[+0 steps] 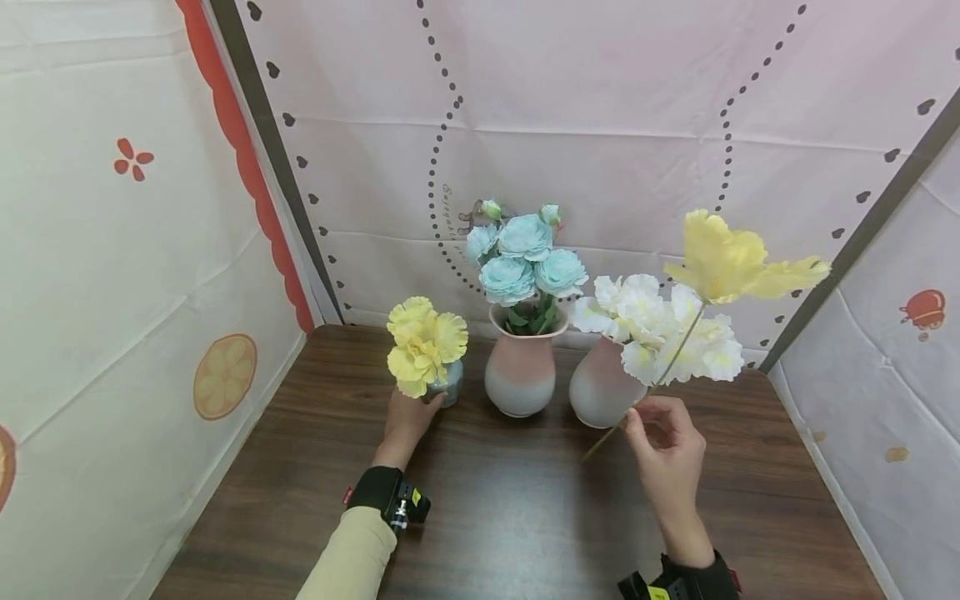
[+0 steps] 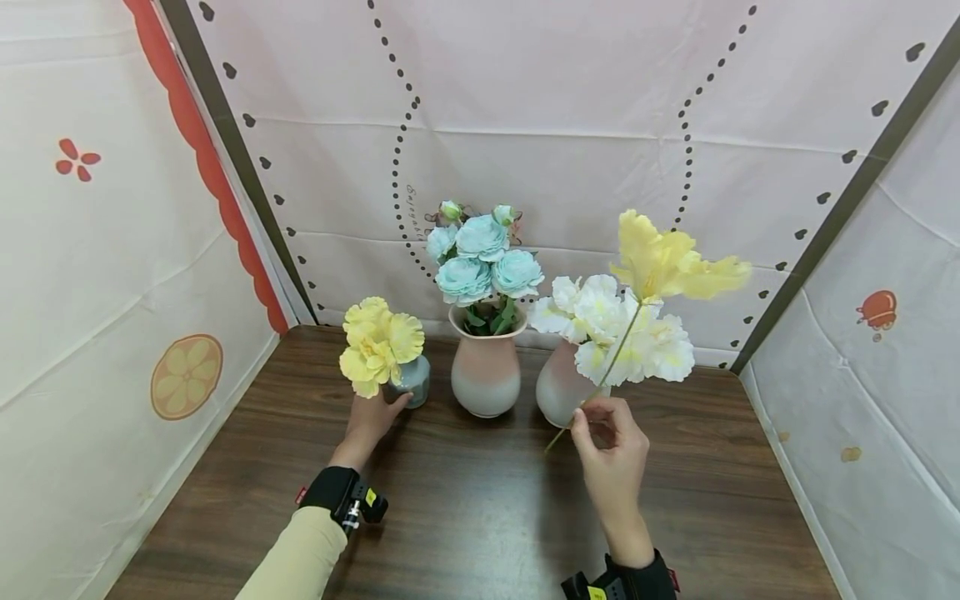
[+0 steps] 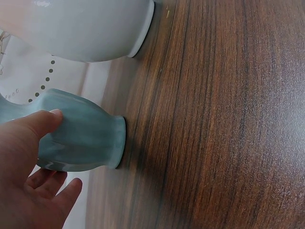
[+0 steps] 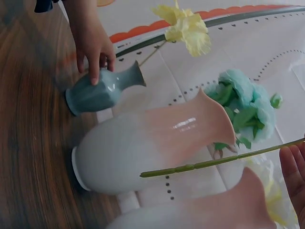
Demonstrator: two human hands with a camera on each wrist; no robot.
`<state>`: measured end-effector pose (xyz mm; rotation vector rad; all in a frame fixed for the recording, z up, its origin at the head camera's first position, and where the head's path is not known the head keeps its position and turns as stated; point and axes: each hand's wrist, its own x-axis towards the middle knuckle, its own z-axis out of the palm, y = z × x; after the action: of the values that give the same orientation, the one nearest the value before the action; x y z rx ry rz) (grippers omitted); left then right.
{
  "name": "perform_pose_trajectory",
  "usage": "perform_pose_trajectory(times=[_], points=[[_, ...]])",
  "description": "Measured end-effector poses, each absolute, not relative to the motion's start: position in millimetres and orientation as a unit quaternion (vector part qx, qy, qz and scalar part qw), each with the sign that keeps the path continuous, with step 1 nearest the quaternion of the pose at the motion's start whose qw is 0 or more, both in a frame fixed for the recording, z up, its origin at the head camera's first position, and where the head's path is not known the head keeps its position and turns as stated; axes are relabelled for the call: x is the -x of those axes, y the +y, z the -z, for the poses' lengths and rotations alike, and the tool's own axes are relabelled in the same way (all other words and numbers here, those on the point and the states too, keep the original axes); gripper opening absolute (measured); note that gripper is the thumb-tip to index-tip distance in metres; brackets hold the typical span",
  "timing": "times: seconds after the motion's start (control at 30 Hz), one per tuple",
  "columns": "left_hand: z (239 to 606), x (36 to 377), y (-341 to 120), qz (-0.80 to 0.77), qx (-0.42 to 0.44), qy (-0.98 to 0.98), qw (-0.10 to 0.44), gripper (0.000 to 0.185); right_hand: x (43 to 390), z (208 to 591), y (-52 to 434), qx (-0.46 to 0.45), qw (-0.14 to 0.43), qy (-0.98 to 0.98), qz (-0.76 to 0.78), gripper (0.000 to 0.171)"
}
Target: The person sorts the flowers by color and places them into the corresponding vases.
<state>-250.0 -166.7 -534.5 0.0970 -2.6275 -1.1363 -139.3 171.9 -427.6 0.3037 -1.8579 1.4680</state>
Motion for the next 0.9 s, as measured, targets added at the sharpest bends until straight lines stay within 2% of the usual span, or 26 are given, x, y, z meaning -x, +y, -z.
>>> perform_pose_trajectory(times=[0.43, 0.9], points=[[539, 249, -170, 0.39, -0.04, -0.911, 0.126, 0.073, 156, 432, 131, -0.215, 0.349, -0.701, -0.584, 0.017], [534, 247, -167, 0.38, -0.019, -0.914, 0.141, 0.071, 179, 433, 80, -0.292, 0.317, -0.704, -0.564, 0.006]])
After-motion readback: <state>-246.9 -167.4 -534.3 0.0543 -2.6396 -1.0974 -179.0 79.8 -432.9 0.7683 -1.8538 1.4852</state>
